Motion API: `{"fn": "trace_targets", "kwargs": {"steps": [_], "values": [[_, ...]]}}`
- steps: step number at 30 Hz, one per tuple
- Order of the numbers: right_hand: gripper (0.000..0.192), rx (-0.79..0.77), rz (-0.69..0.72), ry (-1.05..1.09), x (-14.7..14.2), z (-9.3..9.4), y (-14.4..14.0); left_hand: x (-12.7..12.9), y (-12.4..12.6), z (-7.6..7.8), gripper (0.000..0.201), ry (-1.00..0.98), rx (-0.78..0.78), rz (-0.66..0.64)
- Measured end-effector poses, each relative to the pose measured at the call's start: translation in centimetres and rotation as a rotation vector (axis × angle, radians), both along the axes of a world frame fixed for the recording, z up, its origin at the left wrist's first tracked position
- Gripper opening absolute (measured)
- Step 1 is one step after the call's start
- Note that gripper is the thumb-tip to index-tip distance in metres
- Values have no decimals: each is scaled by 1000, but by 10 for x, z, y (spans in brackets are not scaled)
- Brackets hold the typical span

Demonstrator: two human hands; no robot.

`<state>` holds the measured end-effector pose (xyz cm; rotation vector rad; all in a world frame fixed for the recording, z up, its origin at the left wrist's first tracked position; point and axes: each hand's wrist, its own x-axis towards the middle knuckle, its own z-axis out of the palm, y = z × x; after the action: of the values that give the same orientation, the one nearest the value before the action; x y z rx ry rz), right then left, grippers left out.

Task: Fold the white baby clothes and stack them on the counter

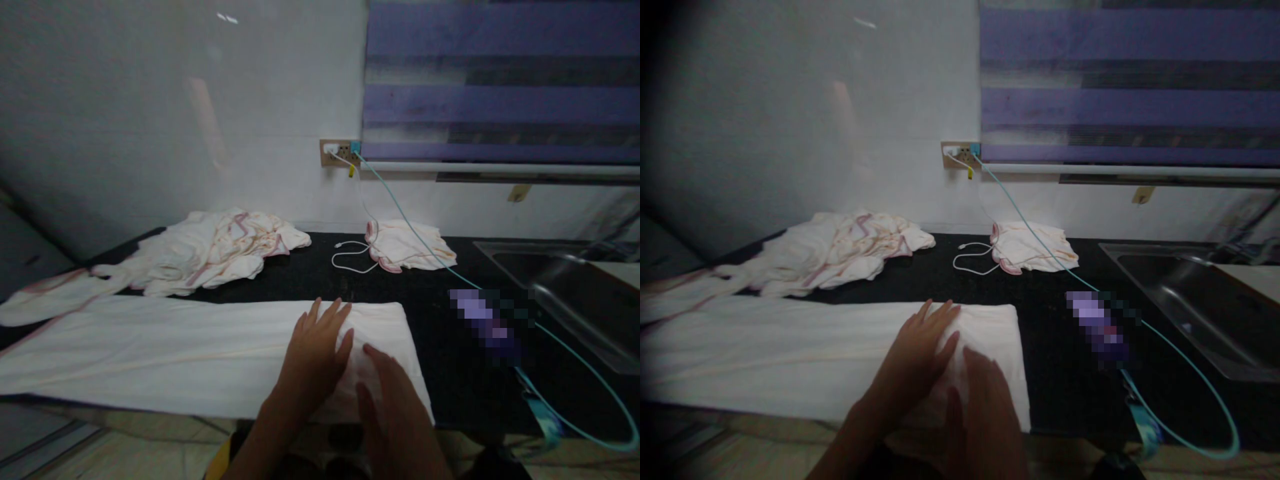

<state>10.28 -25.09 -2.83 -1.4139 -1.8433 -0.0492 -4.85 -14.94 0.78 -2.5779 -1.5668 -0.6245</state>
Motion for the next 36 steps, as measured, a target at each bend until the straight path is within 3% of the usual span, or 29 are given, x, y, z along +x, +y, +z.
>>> {"fn": "trace_targets", "kwargs": {"steps": [4, 8, 12, 18, 27, 32, 36], "values": [[56, -121, -107, -77, 17, 18, 20, 7, -13, -16, 54, 92, -96, 172], [53, -293, -81, -260, 11, 13, 35, 5, -14, -18, 56, 124, -126, 178], [55, -370, -75, -327, 12, 7, 38, 6, -15, -13, 56, 141, -146, 182], [56, -422, -64, -350, 44, 12, 34, 31, -17, -18, 57, 86, -138, 175], [54, -308, -120, -380, 130, 0, 12, 109, -29, -30, 57, -65, -83, 28], [55, -213, -131, -236, 149, 0, 5, 124, -27, -30, 55, -116, -99, 16], [61, -126, -405, 30, 169, 5, -24, 119, -29, -21, 52, -249, -10, 43]]}}
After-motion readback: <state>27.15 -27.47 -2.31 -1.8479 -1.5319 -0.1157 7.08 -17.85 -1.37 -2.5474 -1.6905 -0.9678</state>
